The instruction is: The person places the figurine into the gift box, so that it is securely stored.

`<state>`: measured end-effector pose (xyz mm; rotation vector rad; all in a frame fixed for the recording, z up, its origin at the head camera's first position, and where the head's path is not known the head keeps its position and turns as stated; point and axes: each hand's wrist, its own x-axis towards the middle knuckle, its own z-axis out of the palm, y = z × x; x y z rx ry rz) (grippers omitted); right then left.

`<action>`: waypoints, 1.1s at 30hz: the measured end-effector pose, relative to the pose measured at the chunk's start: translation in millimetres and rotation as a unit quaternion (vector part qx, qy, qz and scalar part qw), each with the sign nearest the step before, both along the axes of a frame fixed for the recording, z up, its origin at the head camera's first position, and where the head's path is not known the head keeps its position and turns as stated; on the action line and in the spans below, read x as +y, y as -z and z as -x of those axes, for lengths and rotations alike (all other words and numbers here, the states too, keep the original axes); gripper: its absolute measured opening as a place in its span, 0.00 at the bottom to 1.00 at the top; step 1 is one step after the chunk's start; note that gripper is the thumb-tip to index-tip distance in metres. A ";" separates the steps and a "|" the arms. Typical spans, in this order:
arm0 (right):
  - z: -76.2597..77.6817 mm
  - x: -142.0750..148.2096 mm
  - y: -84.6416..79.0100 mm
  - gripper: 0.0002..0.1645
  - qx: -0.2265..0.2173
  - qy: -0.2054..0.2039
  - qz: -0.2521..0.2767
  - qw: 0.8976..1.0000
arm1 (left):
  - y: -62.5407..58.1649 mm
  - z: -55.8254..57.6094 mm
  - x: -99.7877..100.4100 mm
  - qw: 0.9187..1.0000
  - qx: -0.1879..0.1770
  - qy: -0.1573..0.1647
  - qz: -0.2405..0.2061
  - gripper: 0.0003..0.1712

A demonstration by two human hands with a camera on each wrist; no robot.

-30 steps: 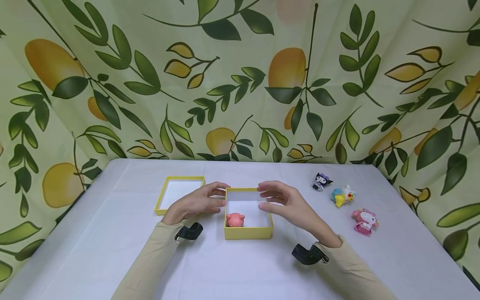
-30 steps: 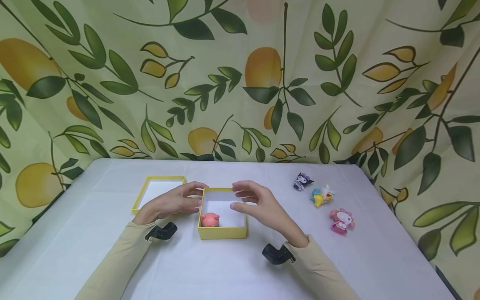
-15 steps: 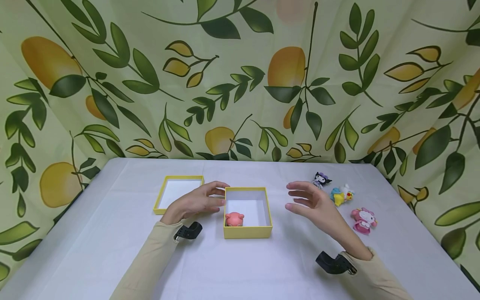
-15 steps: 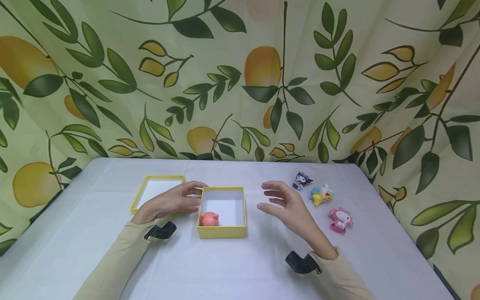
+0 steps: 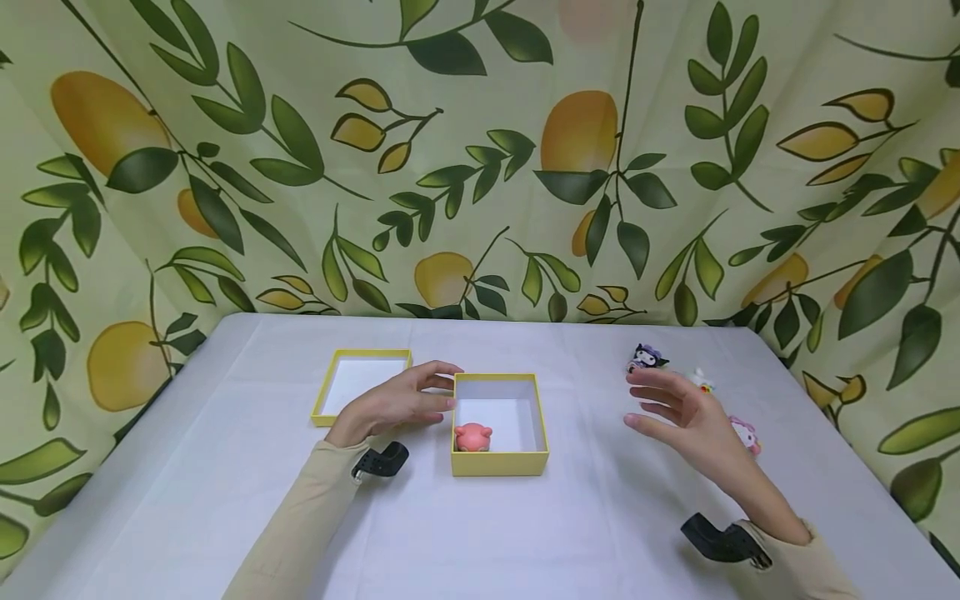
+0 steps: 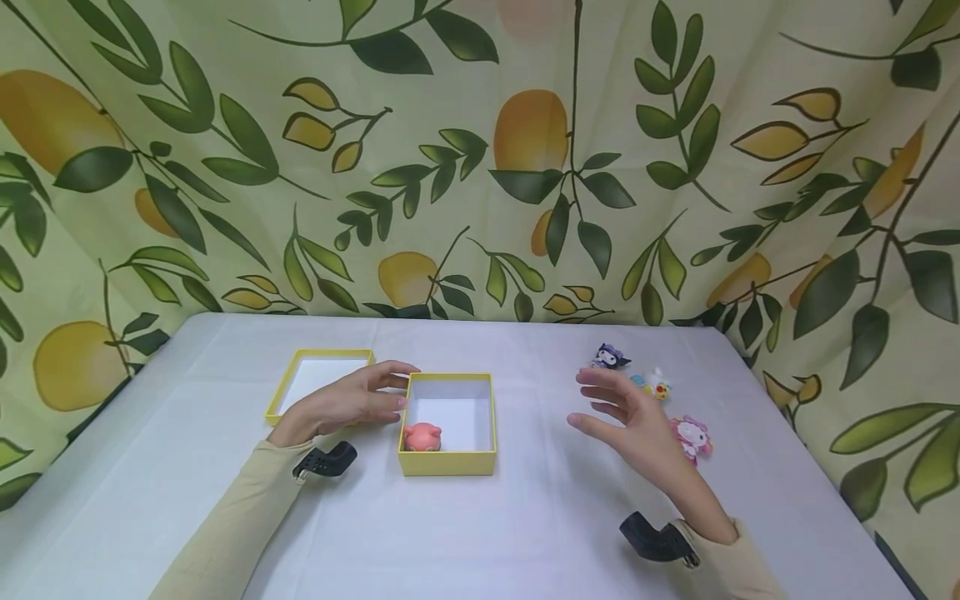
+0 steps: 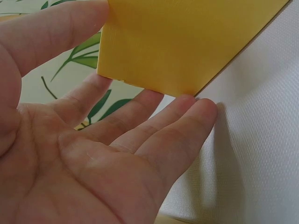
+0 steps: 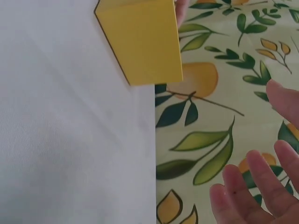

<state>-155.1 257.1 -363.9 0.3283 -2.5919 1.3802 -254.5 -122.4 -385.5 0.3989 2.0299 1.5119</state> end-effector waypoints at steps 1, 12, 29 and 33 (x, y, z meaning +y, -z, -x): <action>-0.7 3.5 0.7 0.32 0.003 0.003 -0.006 1.000 | 0.0 0.0 0.5 1.000 -0.001 -0.001 0.002 0.29; -1.7 37.8 0.1 0.32 0.018 0.019 -0.072 0.997 | -2.3 -0.8 0.7 1.000 0.009 0.002 0.010 0.29; 6.5 99.6 13.0 0.33 -0.018 0.006 -0.092 0.996 | -0.2 -0.9 -0.1 1.000 0.004 0.000 0.001 0.28; 7.3 110.3 14.9 0.33 -0.031 0.019 -0.105 0.994 | 0.4 0.0 0.0 1.000 0.006 0.001 -0.003 0.29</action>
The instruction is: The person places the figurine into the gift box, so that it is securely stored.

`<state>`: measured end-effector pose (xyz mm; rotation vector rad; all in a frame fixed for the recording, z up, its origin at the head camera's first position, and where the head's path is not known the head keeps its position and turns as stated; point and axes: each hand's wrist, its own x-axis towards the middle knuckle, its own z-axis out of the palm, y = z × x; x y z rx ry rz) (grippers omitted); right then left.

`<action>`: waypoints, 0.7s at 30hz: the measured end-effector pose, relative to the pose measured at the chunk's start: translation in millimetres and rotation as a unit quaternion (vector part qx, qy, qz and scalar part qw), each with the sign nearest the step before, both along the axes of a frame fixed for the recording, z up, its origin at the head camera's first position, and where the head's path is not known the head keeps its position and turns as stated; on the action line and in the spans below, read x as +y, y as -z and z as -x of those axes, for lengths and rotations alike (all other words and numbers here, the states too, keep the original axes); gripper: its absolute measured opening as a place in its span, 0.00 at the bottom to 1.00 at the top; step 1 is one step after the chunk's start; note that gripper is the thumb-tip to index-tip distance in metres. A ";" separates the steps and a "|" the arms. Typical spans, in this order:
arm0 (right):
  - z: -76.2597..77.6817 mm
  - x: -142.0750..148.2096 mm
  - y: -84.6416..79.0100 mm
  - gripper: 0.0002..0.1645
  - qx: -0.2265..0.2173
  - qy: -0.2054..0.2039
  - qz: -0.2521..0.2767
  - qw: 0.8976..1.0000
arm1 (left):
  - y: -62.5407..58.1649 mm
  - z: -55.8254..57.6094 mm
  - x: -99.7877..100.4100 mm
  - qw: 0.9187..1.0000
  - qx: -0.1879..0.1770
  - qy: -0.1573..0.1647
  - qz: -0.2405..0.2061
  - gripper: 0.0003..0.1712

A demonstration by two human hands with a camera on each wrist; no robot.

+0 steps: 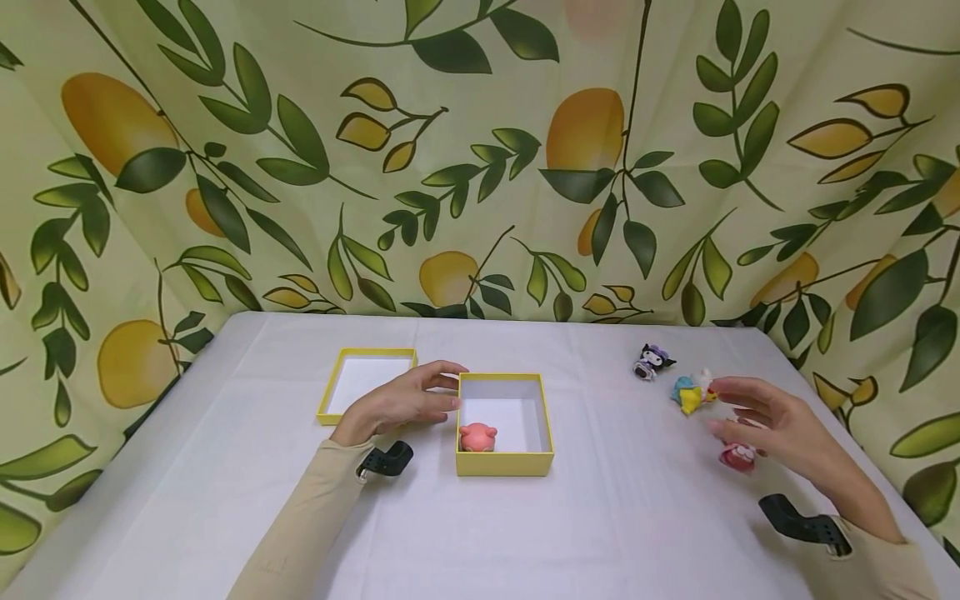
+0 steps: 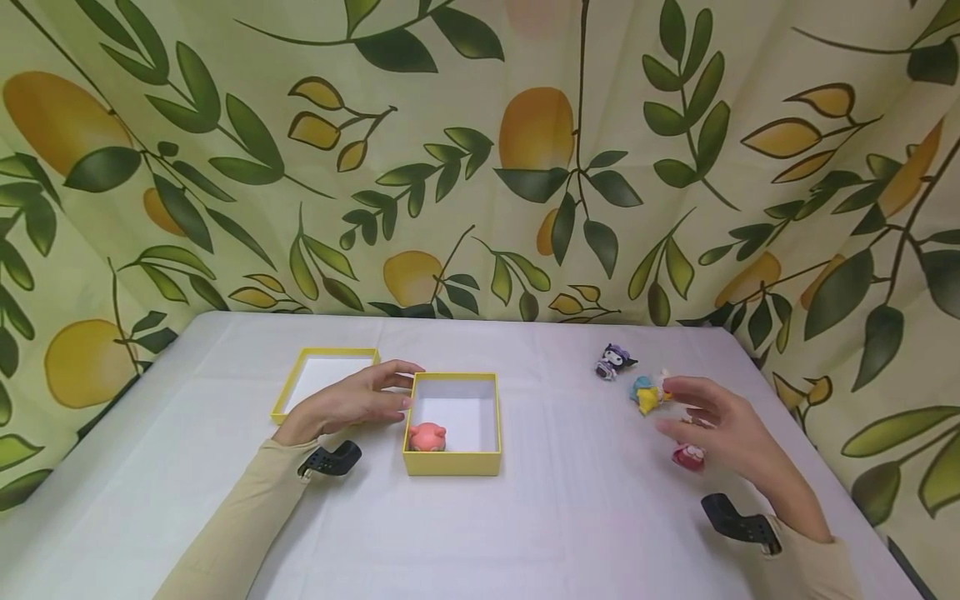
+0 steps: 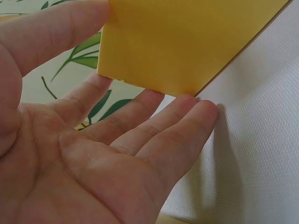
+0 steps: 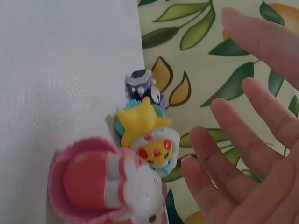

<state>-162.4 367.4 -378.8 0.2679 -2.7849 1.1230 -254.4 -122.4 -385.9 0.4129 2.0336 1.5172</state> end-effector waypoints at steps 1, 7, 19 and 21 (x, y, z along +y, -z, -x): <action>0.1 2.6 0.4 0.33 -0.002 0.004 -0.004 1.000 | -0.2 -0.3 0.1 1.000 -0.001 0.000 0.000 0.29; 1.5 14.6 5.1 0.33 0.001 0.019 -0.009 1.000 | -1.4 -1.6 0.8 1.000 -0.002 -0.003 0.005 0.28; 1.7 25.2 13.5 0.35 -0.068 0.046 -0.028 0.996 | -2.6 -3.1 0.9 1.000 0.004 -0.002 0.009 0.28; 1.6 26.6 13.6 0.37 -0.088 0.053 -0.032 0.994 | -2.8 -3.0 0.8 1.000 0.005 -0.001 0.008 0.28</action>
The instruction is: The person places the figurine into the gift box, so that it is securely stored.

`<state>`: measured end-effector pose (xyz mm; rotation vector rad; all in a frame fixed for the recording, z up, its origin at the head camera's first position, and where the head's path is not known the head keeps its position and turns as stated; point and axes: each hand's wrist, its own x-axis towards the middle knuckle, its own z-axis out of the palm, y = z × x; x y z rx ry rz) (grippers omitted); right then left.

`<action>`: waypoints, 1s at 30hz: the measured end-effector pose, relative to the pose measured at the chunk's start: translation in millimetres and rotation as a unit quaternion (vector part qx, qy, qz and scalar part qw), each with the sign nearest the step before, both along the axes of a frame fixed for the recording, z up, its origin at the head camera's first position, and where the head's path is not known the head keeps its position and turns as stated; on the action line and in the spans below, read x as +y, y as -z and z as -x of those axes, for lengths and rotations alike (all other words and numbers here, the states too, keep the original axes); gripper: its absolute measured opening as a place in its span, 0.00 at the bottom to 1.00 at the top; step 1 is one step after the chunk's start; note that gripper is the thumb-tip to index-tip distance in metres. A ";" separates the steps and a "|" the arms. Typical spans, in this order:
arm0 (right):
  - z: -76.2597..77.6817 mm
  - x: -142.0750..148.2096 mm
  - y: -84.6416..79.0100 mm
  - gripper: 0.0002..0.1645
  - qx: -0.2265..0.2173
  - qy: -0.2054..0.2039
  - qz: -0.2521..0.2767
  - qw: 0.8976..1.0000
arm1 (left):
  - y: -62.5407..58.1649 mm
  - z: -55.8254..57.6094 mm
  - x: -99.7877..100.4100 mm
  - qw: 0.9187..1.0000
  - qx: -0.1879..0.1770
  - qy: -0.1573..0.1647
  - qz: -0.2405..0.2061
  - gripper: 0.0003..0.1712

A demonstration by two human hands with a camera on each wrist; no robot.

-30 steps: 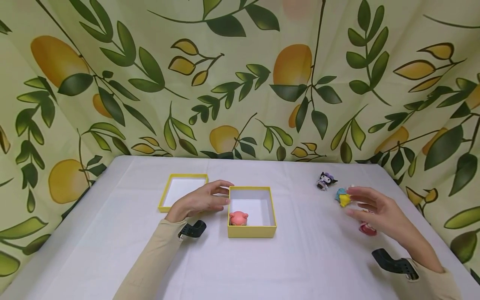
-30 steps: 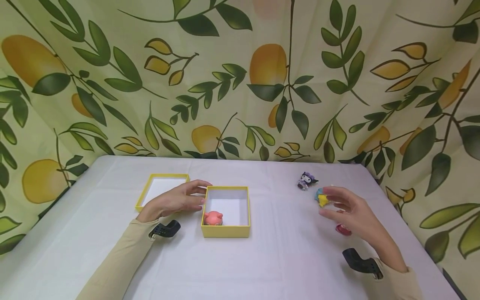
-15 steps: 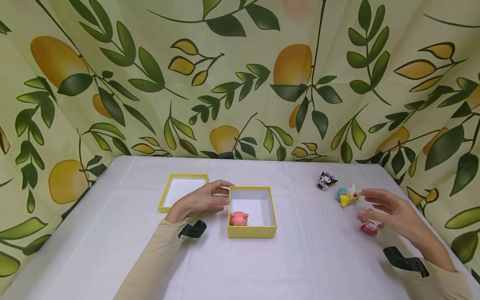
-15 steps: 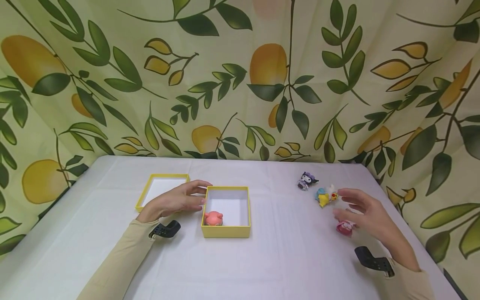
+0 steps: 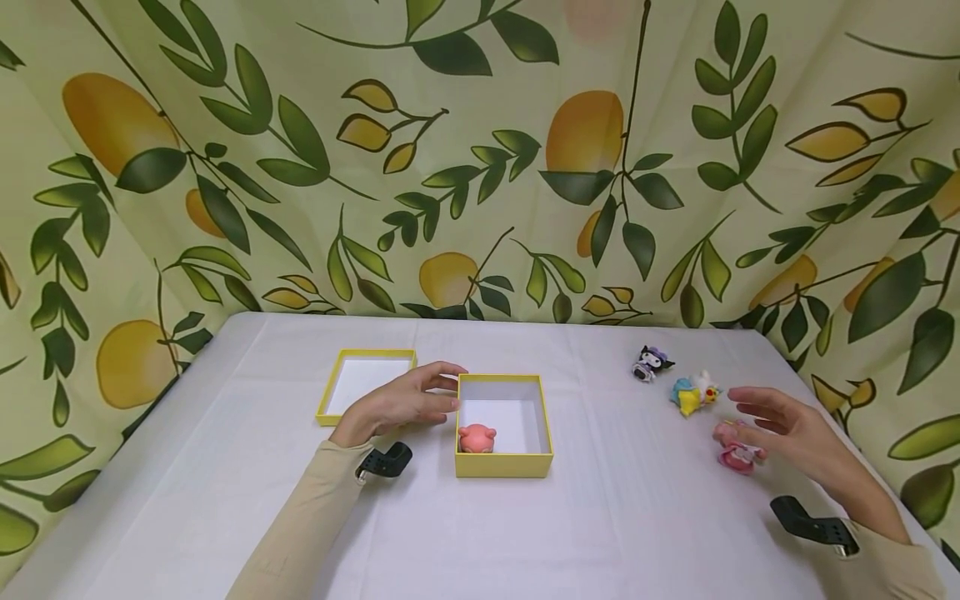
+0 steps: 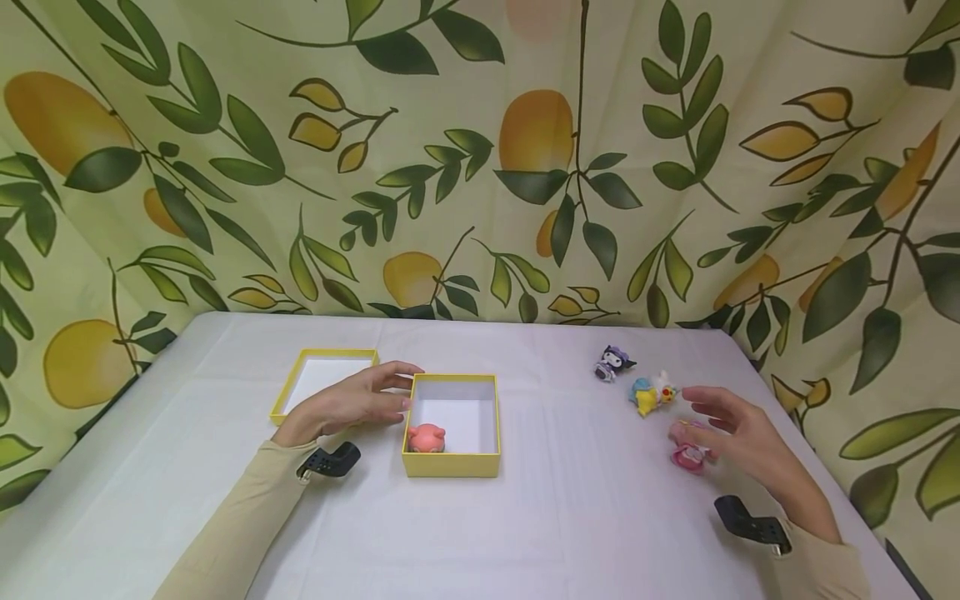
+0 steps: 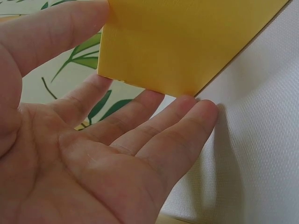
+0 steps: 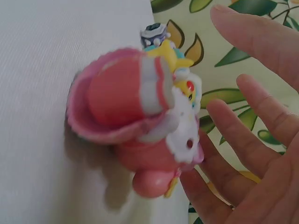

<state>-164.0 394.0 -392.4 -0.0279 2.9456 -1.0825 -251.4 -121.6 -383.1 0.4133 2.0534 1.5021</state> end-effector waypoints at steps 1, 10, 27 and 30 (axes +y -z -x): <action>0.0 0.8 0.4 0.37 -0.009 0.001 -0.002 1.000 | 0.0 0.0 -0.1 1.000 0.000 0.000 0.000 0.28; 3.0 14.5 12.7 0.37 -0.057 -0.016 0.001 0.998 | 0.5 1.5 -0.6 1.000 0.000 0.003 0.003 0.28; 3.8 15.4 13.9 0.38 -0.092 -0.026 -0.032 0.995 | 0.7 1.2 -0.3 1.000 -0.010 -0.002 -0.004 0.28; 4.2 15.8 11.9 0.40 -0.102 -0.021 -0.045 0.994 | 0.7 1.1 -0.3 1.000 -0.011 -0.002 -0.004 0.28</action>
